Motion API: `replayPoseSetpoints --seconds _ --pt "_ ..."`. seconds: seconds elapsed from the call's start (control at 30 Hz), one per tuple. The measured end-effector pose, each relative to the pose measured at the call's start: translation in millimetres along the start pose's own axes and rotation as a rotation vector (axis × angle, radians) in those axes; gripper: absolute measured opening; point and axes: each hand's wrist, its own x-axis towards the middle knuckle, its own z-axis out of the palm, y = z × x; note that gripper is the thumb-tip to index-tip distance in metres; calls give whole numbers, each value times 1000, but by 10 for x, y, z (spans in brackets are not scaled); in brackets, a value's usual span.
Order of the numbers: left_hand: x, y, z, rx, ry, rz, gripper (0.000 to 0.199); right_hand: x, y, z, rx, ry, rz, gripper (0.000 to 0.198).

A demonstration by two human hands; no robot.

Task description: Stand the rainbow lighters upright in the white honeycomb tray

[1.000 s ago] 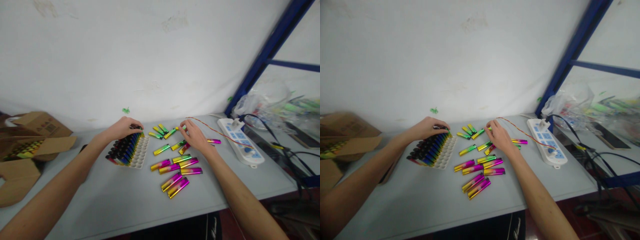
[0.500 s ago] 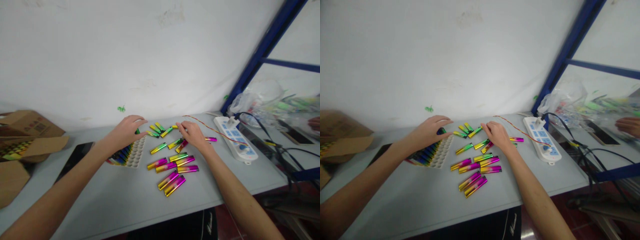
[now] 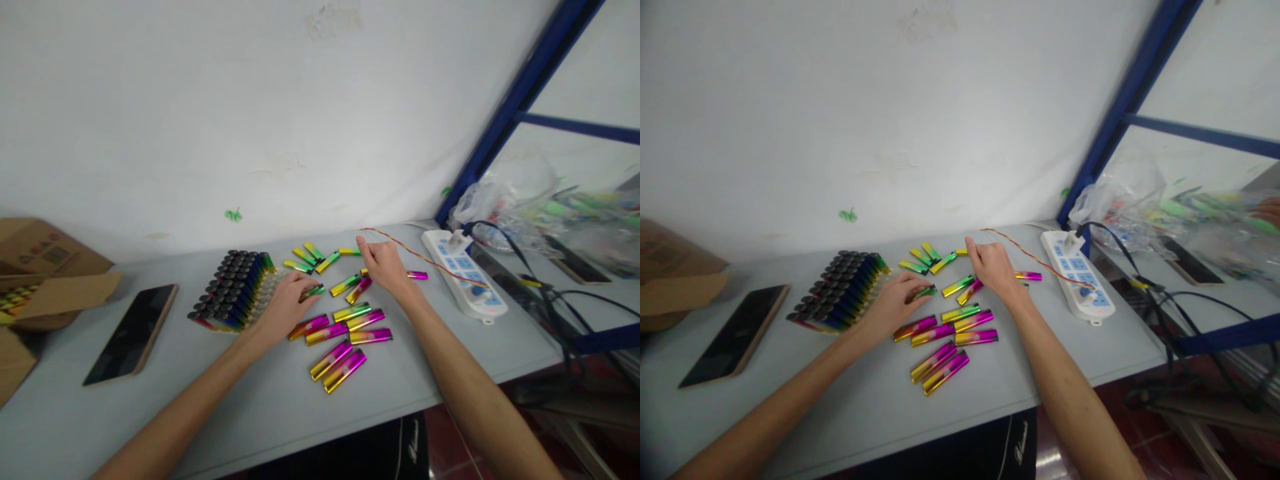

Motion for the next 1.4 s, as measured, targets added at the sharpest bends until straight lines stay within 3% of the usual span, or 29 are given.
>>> replayPoseSetpoints --seconds 0.17,0.33,0.47,0.63,0.87,0.97,1.27,1.4 --pt "-120 55 -15 -279 114 -88 25 1 0 -10 -8 3 7 71" --pt "-215 201 16 -820 27 -270 41 -6 -17 -12 4 33 15 72" --pt "-218 244 -6 -1036 6 -396 46 -15 -21 -2 0 19 31 72" --pt "-199 232 -69 -1116 -33 -428 58 -26 -18 10 9 -3 42 68" --pt "-206 272 -81 -1180 -36 -474 49 -25 -38 37 136 -2 -50 38" --pt "-212 287 -66 -1165 -16 -459 44 -31 -20 63 141 -34 -48 34" --pt "-213 258 -25 -1162 8 -475 52 -23 -4 66 71 -1 -116 38" --pt "-173 268 -154 -1099 80 -338 50 -19 -2 48 14 -5 -113 54"
